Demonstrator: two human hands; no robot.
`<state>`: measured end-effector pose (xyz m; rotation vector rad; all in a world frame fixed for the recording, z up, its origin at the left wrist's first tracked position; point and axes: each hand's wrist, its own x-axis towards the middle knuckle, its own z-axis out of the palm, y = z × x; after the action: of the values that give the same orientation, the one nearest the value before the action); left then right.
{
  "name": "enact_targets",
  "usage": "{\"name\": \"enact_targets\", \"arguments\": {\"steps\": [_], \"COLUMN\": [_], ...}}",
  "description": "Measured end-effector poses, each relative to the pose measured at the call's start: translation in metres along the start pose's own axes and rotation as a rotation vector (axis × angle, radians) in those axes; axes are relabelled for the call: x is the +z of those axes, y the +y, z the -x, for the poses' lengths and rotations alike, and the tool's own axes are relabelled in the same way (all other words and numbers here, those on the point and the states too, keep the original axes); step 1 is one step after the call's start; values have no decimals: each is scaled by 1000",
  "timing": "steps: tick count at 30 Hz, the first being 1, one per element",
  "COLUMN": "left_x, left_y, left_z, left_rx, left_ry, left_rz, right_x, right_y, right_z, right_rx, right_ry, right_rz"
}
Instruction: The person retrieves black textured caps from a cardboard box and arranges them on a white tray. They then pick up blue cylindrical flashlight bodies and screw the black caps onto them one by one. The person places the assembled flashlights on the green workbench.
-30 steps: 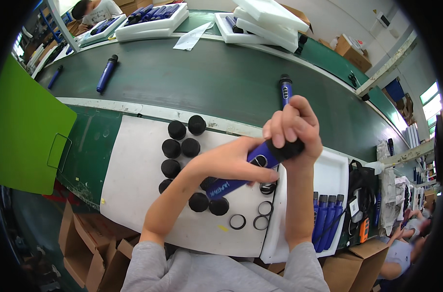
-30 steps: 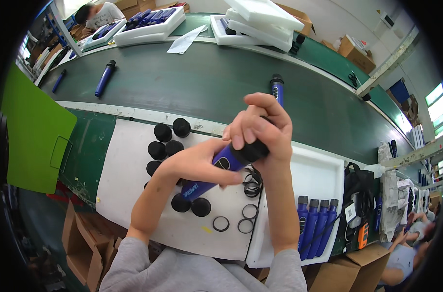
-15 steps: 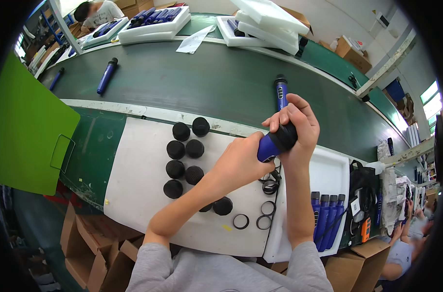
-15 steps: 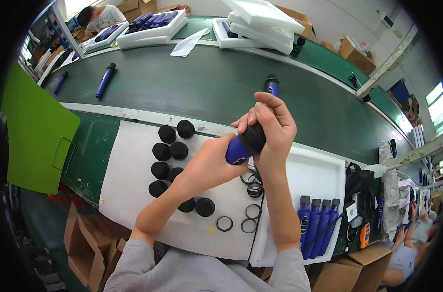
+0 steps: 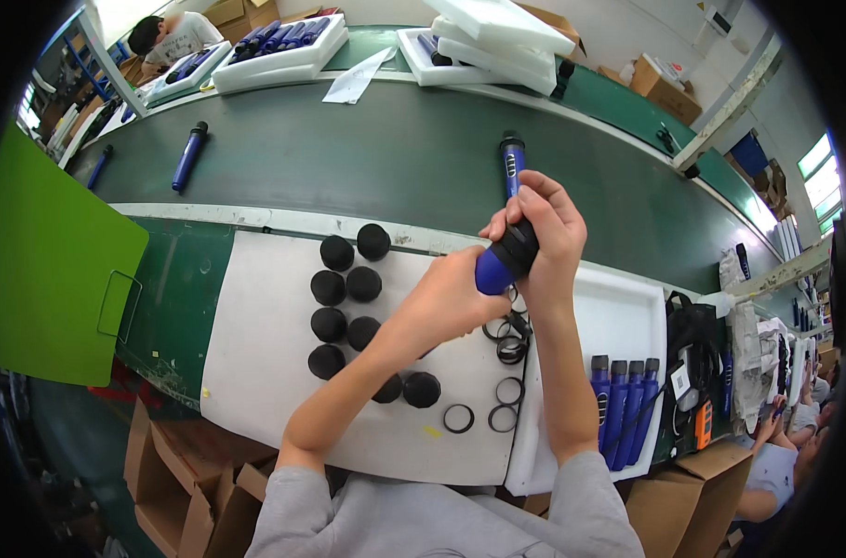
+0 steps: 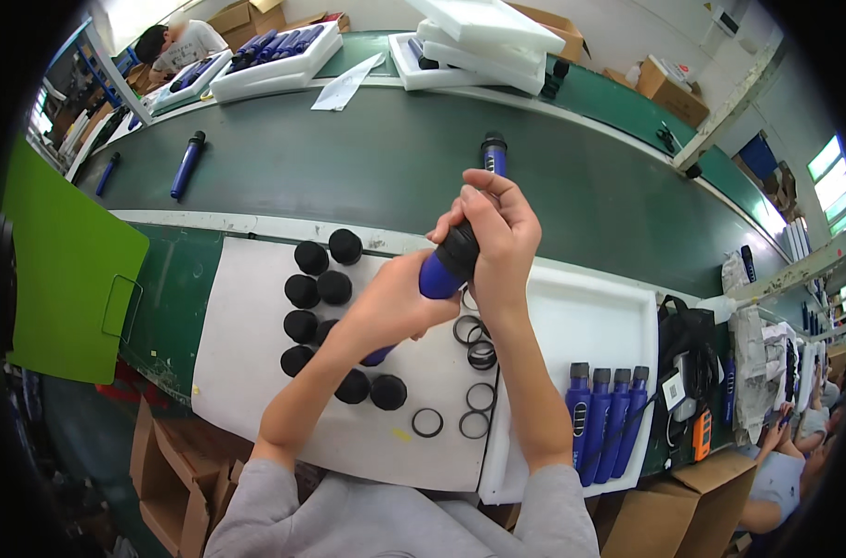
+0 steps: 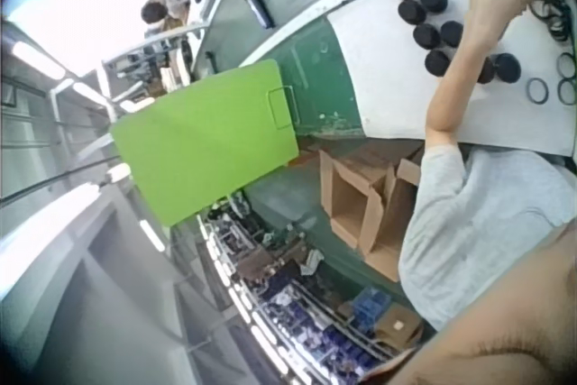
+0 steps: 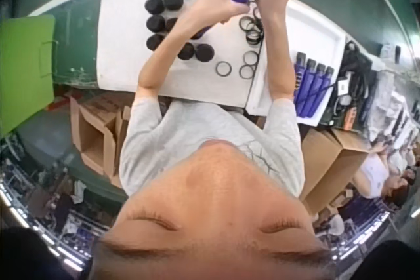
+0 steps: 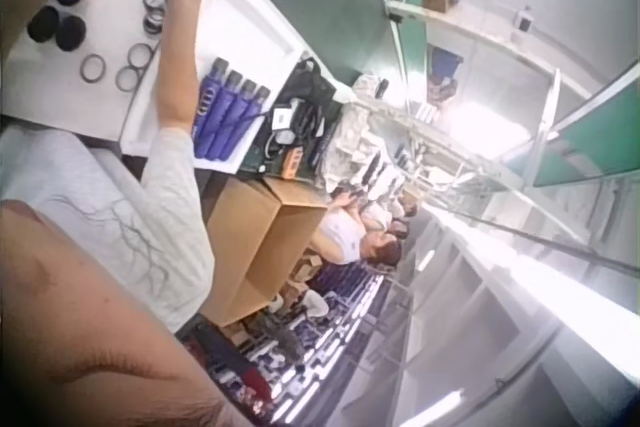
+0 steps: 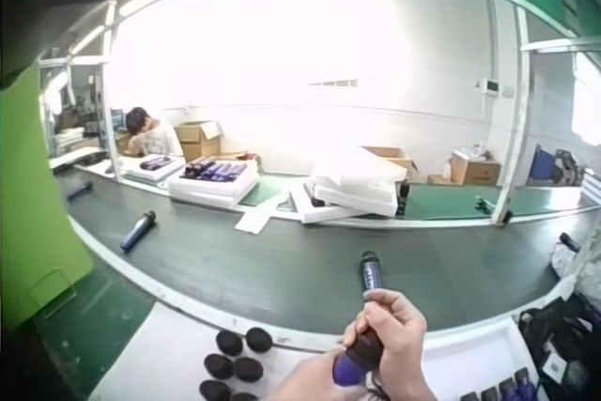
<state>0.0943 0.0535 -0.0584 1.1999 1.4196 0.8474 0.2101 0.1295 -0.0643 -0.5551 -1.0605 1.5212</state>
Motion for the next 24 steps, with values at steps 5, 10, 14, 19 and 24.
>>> {"name": "enact_targets", "arguments": {"steps": [5, 10, 14, 19, 24], "left_x": [1, 19, 7, 18, 15], "left_y": [6, -9, -4, 1, 4], "left_z": [9, 11, 9, 4, 8], "left_rx": [214, 57, -72, 126, 207], "left_ry": [-91, -759, -606, -12, -59], "left_rz": [24, 954, 782, 144, 126], "right_x": [-16, -14, -11, -3, -11], "right_y": [-16, -22, -32, -17, -26], "right_z": [-6, -7, -5, -5, -7], "right_rx": [-66, 12, 80, 33, 86], "right_ry": [-345, -606, -427, -44, -226], "right_rz": [-175, -561, -341, 38, -176]}}
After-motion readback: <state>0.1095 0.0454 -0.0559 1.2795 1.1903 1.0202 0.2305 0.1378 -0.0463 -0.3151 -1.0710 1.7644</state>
